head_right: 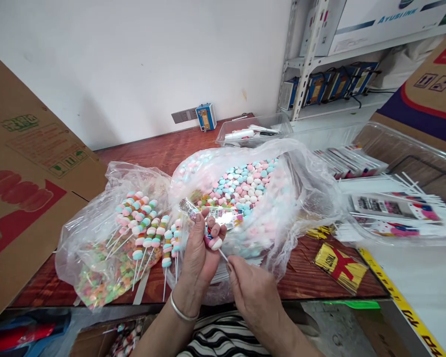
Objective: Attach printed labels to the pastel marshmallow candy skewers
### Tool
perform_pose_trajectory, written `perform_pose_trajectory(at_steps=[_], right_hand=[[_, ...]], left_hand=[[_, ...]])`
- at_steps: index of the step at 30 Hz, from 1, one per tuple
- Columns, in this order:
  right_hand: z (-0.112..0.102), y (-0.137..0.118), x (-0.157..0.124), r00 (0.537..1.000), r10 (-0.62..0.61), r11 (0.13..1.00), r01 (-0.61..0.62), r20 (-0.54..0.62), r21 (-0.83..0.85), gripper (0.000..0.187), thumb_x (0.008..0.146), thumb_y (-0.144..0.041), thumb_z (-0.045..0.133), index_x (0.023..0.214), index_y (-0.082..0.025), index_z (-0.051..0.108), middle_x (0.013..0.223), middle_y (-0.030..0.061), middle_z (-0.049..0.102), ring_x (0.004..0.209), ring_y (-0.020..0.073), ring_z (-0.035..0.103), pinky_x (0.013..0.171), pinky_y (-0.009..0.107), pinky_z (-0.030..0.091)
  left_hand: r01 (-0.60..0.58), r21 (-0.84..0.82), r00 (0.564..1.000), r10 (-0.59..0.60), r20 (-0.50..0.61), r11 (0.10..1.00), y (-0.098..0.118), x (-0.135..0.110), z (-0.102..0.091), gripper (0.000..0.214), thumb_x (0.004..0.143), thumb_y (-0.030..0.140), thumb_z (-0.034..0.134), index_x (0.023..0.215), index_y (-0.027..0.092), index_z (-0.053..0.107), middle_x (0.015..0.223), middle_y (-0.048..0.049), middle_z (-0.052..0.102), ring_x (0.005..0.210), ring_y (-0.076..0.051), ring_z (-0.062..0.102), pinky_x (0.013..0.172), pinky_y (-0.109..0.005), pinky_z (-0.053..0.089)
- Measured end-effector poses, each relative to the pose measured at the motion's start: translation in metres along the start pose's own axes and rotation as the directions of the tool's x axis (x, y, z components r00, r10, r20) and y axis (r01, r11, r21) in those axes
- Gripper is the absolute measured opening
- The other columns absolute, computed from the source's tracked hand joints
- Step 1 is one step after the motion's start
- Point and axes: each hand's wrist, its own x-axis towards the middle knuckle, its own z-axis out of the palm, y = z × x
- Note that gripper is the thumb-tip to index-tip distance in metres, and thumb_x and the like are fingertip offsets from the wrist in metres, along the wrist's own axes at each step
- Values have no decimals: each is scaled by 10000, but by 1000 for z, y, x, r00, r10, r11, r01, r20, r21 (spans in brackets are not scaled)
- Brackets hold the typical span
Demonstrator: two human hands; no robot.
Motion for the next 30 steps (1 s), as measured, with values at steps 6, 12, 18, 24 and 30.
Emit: perform_pose_trajectory(at_steps=[6,12,18,24,30], right_hand=[[5,-9,11,814,378,488,-581,442,652,357,936,-554,448,807,-225,497,532,-99,295,415,86,255,394,202,270],[2,-9,20,899,382,719,-436,216,541,279,950,-445,479,860,-200,578,646,-38,480,552,115,420,489,209,347],[-5,-13,16,945,257,876,-316,204,364,273,977,-355,439,813,-202,594,651,-30,520,604,136,487,557,224,396],[7,-13,14,972,206,924,-232,116,303,228,988,-296,409,851,-205,567,712,-14,588,628,145,556,590,239,425],[1,-10,7,964,198,949,-233,175,211,227,999,-289,388,900,-211,577,699,-21,590,610,146,565,577,248,410]], left_hand=[[12,66,999,-14,36,998,-9,-7,-4,258,887,398,621,1021,177,620,649,75,457,485,-25,418,758,-252,520],[103,12,992,-103,75,995,-9,-8,-8,340,804,383,723,1043,165,620,791,2,594,744,-120,614,763,-262,521],[45,-129,998,-38,54,991,24,15,-9,222,805,233,734,987,171,623,634,79,470,508,-27,475,560,-159,461],[156,-74,987,-152,58,985,2,5,-9,190,809,273,733,893,151,613,578,100,371,411,-2,342,429,-138,342],[110,-122,994,-110,6,986,23,19,-15,227,832,287,704,989,151,610,698,48,532,589,-50,552,598,-183,490]])
